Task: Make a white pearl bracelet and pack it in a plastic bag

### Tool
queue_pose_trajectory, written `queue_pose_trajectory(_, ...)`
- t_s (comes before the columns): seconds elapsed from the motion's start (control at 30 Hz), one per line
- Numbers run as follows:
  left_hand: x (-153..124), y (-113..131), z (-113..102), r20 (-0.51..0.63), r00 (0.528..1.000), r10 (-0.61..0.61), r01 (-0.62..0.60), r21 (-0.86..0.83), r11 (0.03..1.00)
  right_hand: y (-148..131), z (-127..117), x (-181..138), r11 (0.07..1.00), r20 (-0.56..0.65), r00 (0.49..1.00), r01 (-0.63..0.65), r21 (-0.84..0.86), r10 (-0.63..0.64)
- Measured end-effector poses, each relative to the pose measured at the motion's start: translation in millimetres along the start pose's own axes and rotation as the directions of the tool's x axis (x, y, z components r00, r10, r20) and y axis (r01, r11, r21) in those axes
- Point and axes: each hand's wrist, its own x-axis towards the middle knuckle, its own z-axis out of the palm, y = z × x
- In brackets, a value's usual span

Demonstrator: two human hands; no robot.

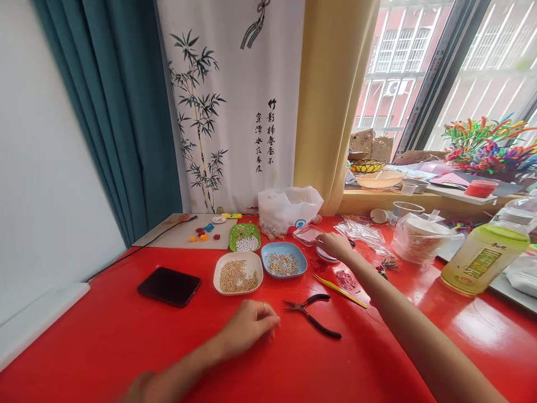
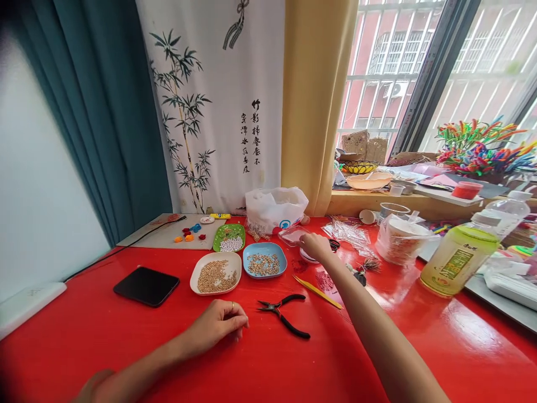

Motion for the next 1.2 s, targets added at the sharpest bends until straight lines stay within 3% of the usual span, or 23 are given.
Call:
queue_pose_trajectory(0.17, 0, 1, 1, -0.005, 1.000, -0.004, 0.004, -0.016, 1.000, 0, 2, -9, 0.995, -0.074, 0.997, 0.011, 0.102, -0.004)
queue_pose_trajectory(0.33, 2, -3, 2, 0.000, 1.000, -0.021, 0.021, -0.027, 0.999, 6, -2, -9, 0.951, -0.127, 0.990, -0.015, 0.309, 0.057)
queue_pose_trajectory(0.5, 3, -5, 1, -0.006, 1.000, -0.008, 0.008, -0.004, 1.000, 6, -28, -22, 0.840, -0.197, 0.973, 0.007, 0.542, 0.119)
queue_pose_trajectory(0.6, 3, 2, -5, -0.112, 0.989, 0.097, -0.087, 0.087, 0.992, -4, -49, -45, 0.761, -0.187, 0.976, 0.035, 0.648, 0.115)
queue_pose_trajectory(0.67, 3, 12, -11, -0.272, 0.944, 0.189, -0.160, 0.127, 0.979, -14, -61, -62, 0.708, -0.156, 0.985, 0.061, 0.704, 0.070)
queue_pose_trajectory(0.73, 2, 27, -17, -0.437, 0.858, 0.271, -0.229, 0.147, 0.962, -27, -69, -78, 0.579, -0.068, 0.993, 0.111, 0.807, -0.096)
queue_pose_trajectory(0.8, 1, 45, -21, -0.496, 0.793, 0.353, -0.296, 0.193, 0.936, -42, -76, -92, 0.584, -0.034, 0.965, 0.184, 0.791, -0.258)
queue_pose_trajectory(0.83, 1, 54, -22, -0.474, 0.791, 0.386, -0.320, 0.216, 0.922, -50, -78, -98, 0.609, -0.034, 0.946, 0.236, 0.757, -0.324)
queue_pose_trajectory(0.87, 1, 63, -22, -0.421, 0.823, 0.380, -0.315, 0.218, 0.924, -58, -81, -104, 0.630, -0.038, 0.930, 0.278, 0.725, -0.366)
queue_pose_trajectory(0.97, 7, 77, -15, -0.078, 0.984, 0.162, -0.156, 0.072, 0.985, -79, -90, -120, 0.634, 0.043, 0.868, 0.327, 0.701, -0.495)
queue_pose_trajectory(1.0, 9, 78, -11, 0.075, 0.993, 0.086, -0.086, -0.003, 0.996, -84, -93, -124, 0.623, 0.073, 0.849, 0.324, 0.712, -0.524)
queue_pose_trajectory(1.07, 14, 76, -4, 0.299, 0.954, 0.010, 0.029, -0.127, 0.992, -91, -97, -130, 0.619, 0.107, 0.830, 0.316, 0.719, -0.548)
queue_pose_trajectory(1.13, 16, 71, 1, 0.379, 0.925, -0.024, 0.106, -0.197, 0.975, -93, -98, -132, 0.629, 0.101, 0.842, 0.310, 0.712, -0.530)
queue_pose_trajectory(1.2, 16, 66, 4, 0.366, 0.930, -0.045, 0.133, -0.219, 0.967, -93, -96, -129, 0.649, 0.081, 0.861, 0.314, 0.693, -0.503)
